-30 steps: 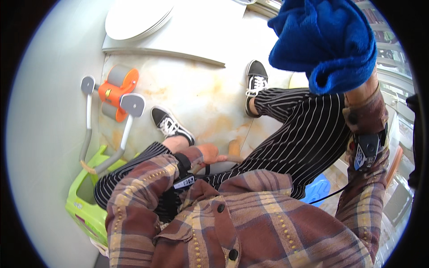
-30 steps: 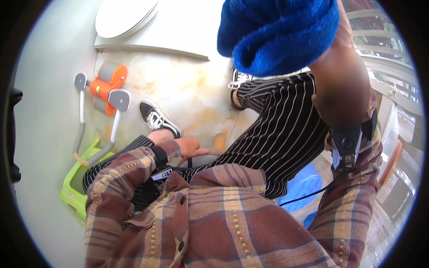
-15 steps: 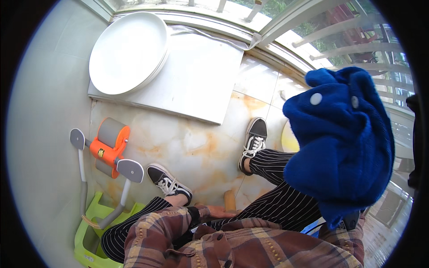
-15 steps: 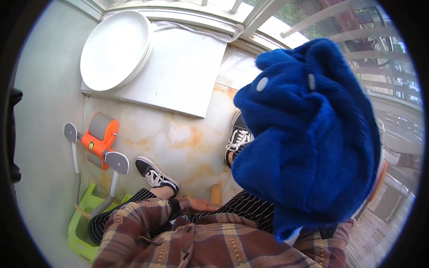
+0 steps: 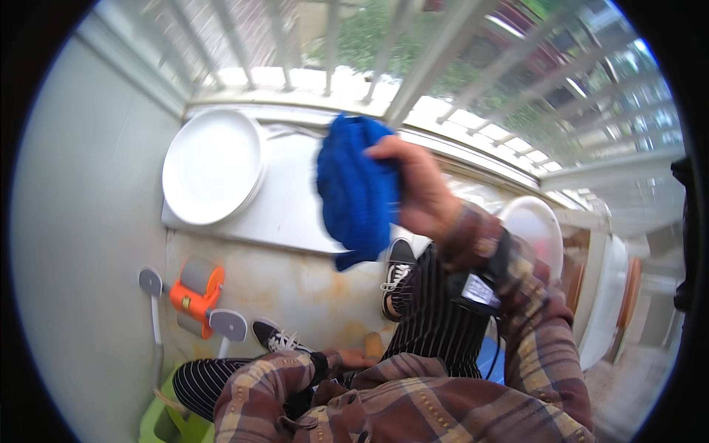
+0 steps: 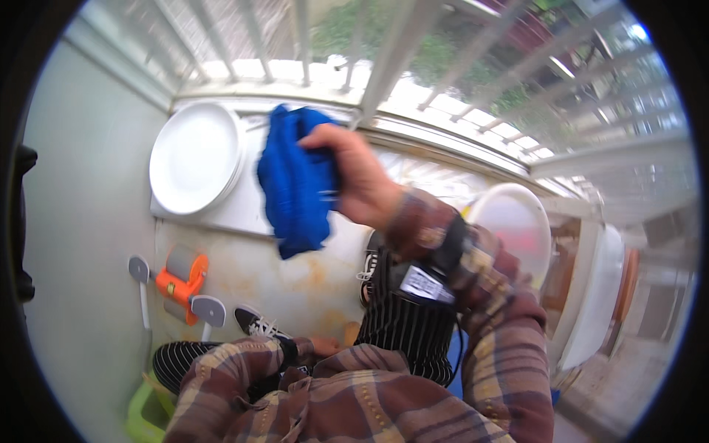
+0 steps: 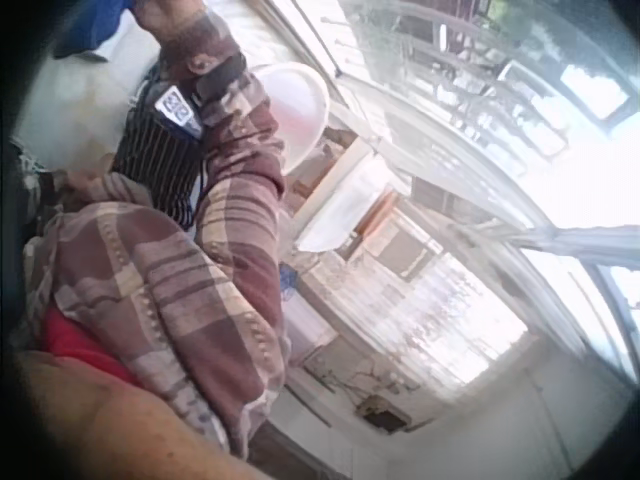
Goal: The person wipes a translucent plastic basin, a blue plastic bucket, and two white plates with a blue cloth. They handle each item one at a time, wiping the exterior and interior surfaces, then place them aside.
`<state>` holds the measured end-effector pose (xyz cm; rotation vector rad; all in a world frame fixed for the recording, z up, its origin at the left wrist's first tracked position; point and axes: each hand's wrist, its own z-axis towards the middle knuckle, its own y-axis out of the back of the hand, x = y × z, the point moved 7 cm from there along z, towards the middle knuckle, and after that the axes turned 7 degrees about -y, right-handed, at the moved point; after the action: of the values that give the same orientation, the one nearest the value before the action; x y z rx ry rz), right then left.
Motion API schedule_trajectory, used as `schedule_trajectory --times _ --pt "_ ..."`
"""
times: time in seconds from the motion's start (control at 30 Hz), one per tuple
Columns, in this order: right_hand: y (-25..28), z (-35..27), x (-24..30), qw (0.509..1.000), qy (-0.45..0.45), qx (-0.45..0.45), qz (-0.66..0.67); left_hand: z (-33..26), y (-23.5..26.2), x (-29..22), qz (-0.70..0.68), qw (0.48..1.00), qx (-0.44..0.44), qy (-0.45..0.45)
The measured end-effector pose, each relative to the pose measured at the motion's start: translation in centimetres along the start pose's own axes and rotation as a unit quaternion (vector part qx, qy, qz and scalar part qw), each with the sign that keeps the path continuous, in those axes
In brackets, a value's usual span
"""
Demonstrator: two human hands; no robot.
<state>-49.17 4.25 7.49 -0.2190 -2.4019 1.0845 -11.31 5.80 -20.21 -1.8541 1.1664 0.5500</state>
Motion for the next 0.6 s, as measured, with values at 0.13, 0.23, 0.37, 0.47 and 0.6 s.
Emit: schedule_trajectory --times 0.13,0.23,0.37,0.47,0.6 --pt "-1.4 -0.4 -0.3 0.995 0.044 0.085 0.001 2.6 1.0 4.7 0.092 0.995 0.002 0.030" --pt "-1.1 -1.5 0.4 0.990 0.072 0.111 0.038 2.7 2.3 3.7 0.132 0.990 -0.041 -0.040" --pt "0.8 -2.7 3.1 0.983 0.157 0.093 0.026 -5.3 8.6 -6.4 0.284 0.926 -0.245 -0.053" --pt "1.8 -3.7 4.1 0.976 0.190 0.109 0.026 -15.9 11.6 -19.0 0.163 0.846 -0.482 -0.157" --pt "2.7 -4.0 5.3 0.972 0.222 0.075 0.032 -31.6 2.8 -32.6 0.060 0.573 -0.642 -0.505"
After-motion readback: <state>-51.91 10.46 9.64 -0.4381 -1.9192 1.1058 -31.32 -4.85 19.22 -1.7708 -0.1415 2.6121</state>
